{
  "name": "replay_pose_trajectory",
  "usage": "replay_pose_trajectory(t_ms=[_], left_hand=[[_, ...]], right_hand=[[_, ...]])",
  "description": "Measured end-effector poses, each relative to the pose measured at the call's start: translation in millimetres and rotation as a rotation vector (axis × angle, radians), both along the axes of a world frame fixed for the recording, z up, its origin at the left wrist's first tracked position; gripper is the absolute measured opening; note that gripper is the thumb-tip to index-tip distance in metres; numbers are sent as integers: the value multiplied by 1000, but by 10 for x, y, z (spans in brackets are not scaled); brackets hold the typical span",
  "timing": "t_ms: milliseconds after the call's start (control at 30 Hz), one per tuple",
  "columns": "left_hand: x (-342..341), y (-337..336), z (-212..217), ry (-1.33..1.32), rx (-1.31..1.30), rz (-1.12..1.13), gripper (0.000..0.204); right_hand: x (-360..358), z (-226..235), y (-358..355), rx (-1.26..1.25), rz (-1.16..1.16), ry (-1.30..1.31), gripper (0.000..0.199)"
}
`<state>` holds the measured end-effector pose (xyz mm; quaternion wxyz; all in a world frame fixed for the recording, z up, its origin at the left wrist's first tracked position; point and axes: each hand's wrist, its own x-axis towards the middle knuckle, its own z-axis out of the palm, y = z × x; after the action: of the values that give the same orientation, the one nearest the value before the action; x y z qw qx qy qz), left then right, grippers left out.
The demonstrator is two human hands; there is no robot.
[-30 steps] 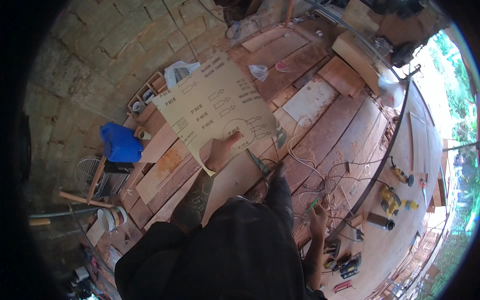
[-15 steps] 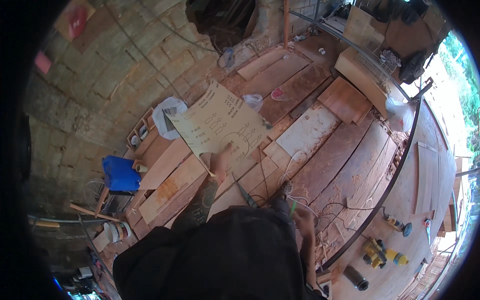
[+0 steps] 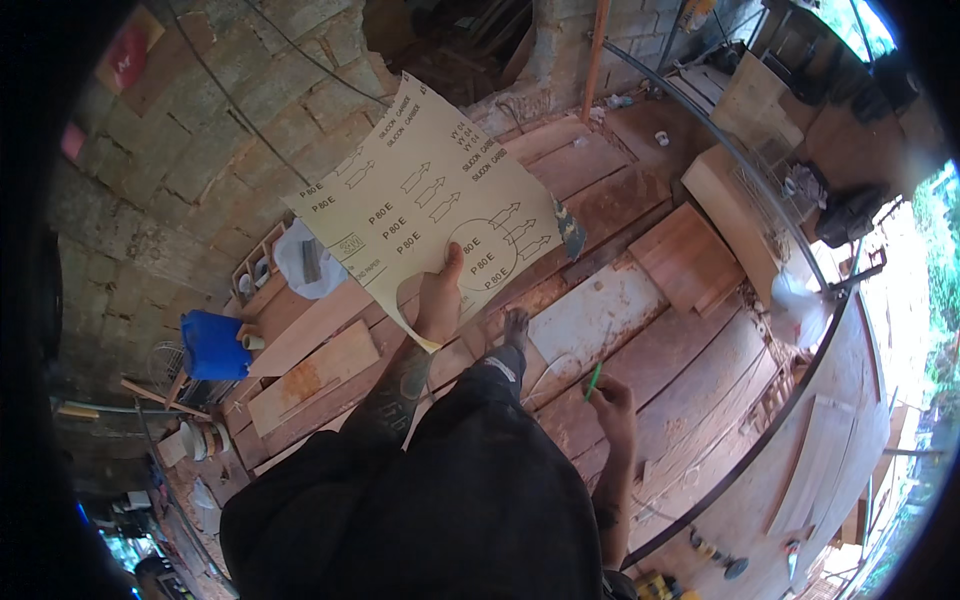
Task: Sanding wooden boards with an angle grinder and preparing sandpaper.
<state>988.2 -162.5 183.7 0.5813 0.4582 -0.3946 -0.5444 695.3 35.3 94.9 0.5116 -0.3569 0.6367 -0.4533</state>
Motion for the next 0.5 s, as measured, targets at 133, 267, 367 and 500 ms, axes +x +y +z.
replay_pose_trajectory(t_ms=[133, 267, 367, 500], left_hand=[[-194, -1023, -271, 37, -35, -102, 49], [-411, -2156, -437, 27, 3, -206, 48], [-637, -2995, -428, 66, 29, -262, 48], [-1012, -4176, -424, -101, -4, -258, 43]], right_hand=[[-10, -120, -1304, -79, 287, -108, 23], [-244, -158, -2600, -52, 472, -213, 45], [-428, -118, -3470, -75, 407, -310, 53], [-909, -24, -4648, -104, 365, -415, 64]])
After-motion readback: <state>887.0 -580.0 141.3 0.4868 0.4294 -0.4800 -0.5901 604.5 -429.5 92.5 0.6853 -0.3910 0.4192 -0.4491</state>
